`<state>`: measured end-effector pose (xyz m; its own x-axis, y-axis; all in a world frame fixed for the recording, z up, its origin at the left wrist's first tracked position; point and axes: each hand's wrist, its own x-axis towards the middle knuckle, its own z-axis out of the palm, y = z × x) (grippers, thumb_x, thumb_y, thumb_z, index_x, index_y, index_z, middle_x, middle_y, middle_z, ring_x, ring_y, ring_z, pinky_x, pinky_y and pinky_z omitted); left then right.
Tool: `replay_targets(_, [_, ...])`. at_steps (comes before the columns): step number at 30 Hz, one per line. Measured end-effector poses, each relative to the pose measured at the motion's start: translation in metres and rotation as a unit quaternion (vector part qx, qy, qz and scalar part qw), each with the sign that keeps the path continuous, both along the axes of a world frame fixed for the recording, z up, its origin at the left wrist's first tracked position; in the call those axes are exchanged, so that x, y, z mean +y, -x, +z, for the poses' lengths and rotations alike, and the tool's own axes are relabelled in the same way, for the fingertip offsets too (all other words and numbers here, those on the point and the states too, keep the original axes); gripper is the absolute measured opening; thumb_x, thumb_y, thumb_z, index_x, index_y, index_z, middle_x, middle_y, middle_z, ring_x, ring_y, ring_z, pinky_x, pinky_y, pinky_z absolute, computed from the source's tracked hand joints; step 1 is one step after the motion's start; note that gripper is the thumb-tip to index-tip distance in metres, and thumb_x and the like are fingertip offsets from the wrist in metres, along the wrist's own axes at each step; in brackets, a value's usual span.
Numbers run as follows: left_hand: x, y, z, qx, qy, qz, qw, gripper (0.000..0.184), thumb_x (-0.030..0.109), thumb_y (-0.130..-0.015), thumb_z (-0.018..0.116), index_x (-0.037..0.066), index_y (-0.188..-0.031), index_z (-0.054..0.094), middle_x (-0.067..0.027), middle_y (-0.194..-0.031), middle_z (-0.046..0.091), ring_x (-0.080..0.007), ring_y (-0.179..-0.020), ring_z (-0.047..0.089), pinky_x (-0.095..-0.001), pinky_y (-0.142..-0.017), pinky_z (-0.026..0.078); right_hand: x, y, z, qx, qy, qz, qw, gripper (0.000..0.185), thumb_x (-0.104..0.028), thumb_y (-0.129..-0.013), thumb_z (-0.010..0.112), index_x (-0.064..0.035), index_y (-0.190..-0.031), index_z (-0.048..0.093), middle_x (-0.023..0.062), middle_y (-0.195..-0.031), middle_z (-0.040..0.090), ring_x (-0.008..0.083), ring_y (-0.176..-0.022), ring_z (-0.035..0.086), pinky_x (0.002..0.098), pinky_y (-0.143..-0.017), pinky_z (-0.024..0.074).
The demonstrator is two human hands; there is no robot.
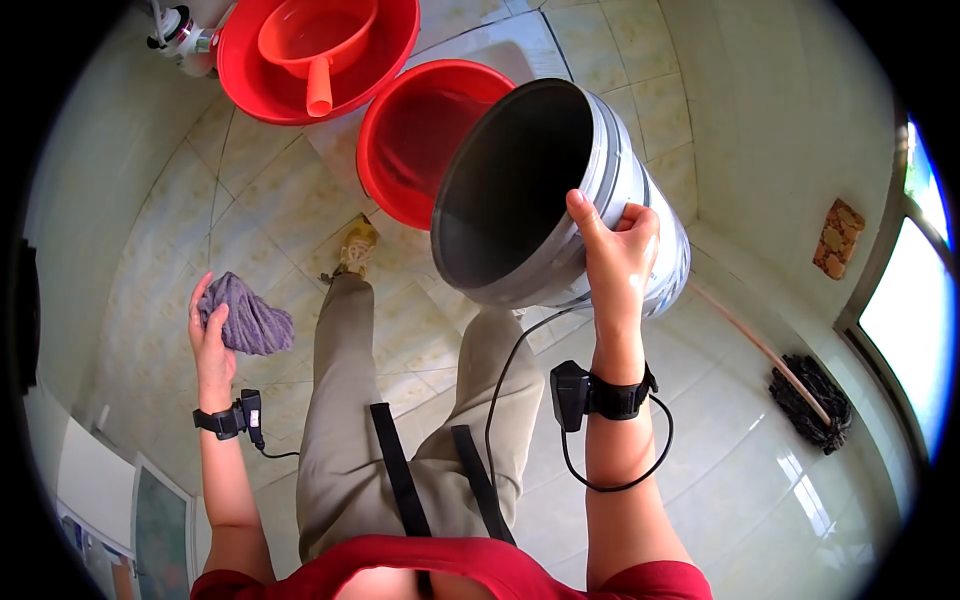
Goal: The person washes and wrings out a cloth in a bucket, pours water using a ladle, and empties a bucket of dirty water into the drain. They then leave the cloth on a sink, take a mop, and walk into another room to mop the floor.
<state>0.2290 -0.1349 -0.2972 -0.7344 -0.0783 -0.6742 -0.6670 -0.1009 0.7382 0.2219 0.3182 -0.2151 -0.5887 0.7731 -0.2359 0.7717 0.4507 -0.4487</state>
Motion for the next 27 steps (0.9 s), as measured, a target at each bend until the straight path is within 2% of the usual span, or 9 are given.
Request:
replay_targets(2, [-0.001, -0.001, -0.002, 0.000, 0.010, 0.002, 1.000, 0.047, 0.004, -0.081, 0.055, 0.002, -0.126, 0.044, -0.0052, -0.118, 0.049, -0.0117, -0.100, 0.051, -0.0251, -0.090, 0.039, -0.003, 0.006, -0.003, -0.010, -0.023, 0.015, 1.000, 0.071, -0.051, -0.060, 0.079, 0.0091, -0.086, 0.050, 0.0079, -0.077, 0.050, 0.0153, -0.068, 0.047, 0.0263, -0.060, 0.0431])
replay_targets(5, [0.003, 0.001, 0.003, -0.003, 0.007, 0.008, 1.000, 0.047, 0.003, -0.081, 0.055, 0.002, -0.126, 0.044, -0.0055, -0.119, 0.049, -0.0117, -0.101, 0.050, -0.0250, -0.090, 0.039, -0.017, 0.021, 0.002, -0.059, -0.084, 0.029, 0.994, 0.077, -0.054, -0.057, 0.078, 0.0106, -0.087, 0.050, 0.0163, -0.082, 0.054, 0.0252, -0.077, 0.052, 0.0327, -0.072, 0.0448])
replay_targets(16, [-0.003, -0.002, -0.003, -0.006, 0.018, 0.011, 1.000, 0.047, 0.004, -0.080, 0.056, 0.002, -0.126, 0.044, -0.0053, -0.116, 0.050, -0.0117, -0.098, 0.051, -0.0244, -0.089, 0.040, -0.018, 0.030, -0.003, -0.078, -0.100, 0.035, 0.991, 0.075, -0.054, -0.056, 0.079, 0.0098, -0.085, 0.050, 0.0170, -0.082, 0.055, 0.0248, -0.075, 0.053, 0.0324, -0.069, 0.0451])
replay_targets(19, [0.000, -0.002, -0.003, -0.008, 0.019, 0.008, 1.000, 0.047, 0.004, -0.080, 0.055, 0.001, -0.126, 0.045, -0.0050, -0.113, 0.051, -0.0116, -0.097, 0.051, -0.0243, -0.088, 0.040, -0.013, 0.025, 0.001, -0.060, -0.099, 0.032, 0.993, 0.074, -0.052, -0.057, 0.079, 0.0099, -0.086, 0.050, 0.0146, -0.080, 0.053, 0.0230, -0.074, 0.051, 0.0318, -0.068, 0.0446])
replay_targets(21, [0.000, -0.003, 0.000, -0.004, 0.026, 0.009, 1.000, 0.047, 0.004, -0.080, 0.055, 0.001, -0.126, 0.045, -0.0048, -0.112, 0.052, -0.0116, -0.096, 0.051, -0.0243, -0.088, 0.040, -0.002, 0.016, 0.006, -0.053, -0.054, 0.006, 0.997, 0.074, -0.051, -0.058, 0.079, 0.0098, -0.088, 0.050, 0.0111, -0.079, 0.051, 0.0198, -0.072, 0.049, 0.0302, -0.065, 0.0442])
replay_targets(22, [-0.001, -0.003, -0.001, -0.005, 0.026, 0.004, 1.000, 0.047, 0.004, -0.080, 0.055, 0.001, -0.126, 0.045, -0.0052, -0.113, 0.052, -0.0120, -0.098, 0.051, -0.0247, -0.089, 0.040, -0.001, 0.013, 0.012, -0.040, -0.023, -0.015, 0.999, 0.071, -0.049, -0.059, 0.079, 0.0090, -0.089, 0.051, 0.0065, -0.077, 0.049, 0.0147, -0.067, 0.046, 0.0261, -0.060, 0.0422])
replay_targets(24, [-0.001, -0.003, -0.002, -0.009, 0.022, -0.005, 1.000, 0.047, 0.004, -0.081, 0.055, 0.001, -0.126, 0.045, -0.0055, -0.115, 0.051, -0.0123, -0.099, 0.051, -0.0252, -0.089, 0.039, 0.016, -0.005, 0.014, 0.003, 0.028, -0.025, 0.999, 0.065, -0.045, -0.062, 0.080, 0.0077, -0.089, 0.051, 0.0026, -0.074, 0.047, 0.0096, -0.063, 0.043, 0.0214, -0.054, 0.0380])
replay_targets(25, [-0.001, -0.003, -0.003, -0.004, 0.028, -0.008, 1.000, 0.047, 0.004, -0.080, 0.055, 0.001, -0.126, 0.044, -0.0060, -0.116, 0.050, -0.0129, -0.100, 0.051, -0.0260, -0.091, 0.039, 0.025, -0.015, 0.012, 0.065, 0.074, -0.036, 0.995, 0.056, -0.038, -0.067, 0.079, 0.0057, -0.089, 0.052, -0.0010, -0.071, 0.045, 0.0056, -0.060, 0.039, 0.0179, -0.053, 0.0337])
replay_targets(27, [-0.002, -0.005, -0.002, -0.001, 0.031, -0.013, 0.999, 0.047, 0.004, -0.080, 0.055, 0.001, -0.126, 0.044, -0.0065, -0.118, 0.050, -0.0134, -0.102, 0.050, -0.0267, -0.092, 0.038, 0.041, -0.035, 0.019, 0.115, 0.158, -0.055, 0.979, 0.041, -0.026, -0.076, 0.073, 0.0040, -0.093, 0.052, -0.0029, -0.069, 0.049, 0.0026, -0.058, 0.041, 0.0153, -0.051, 0.0310])
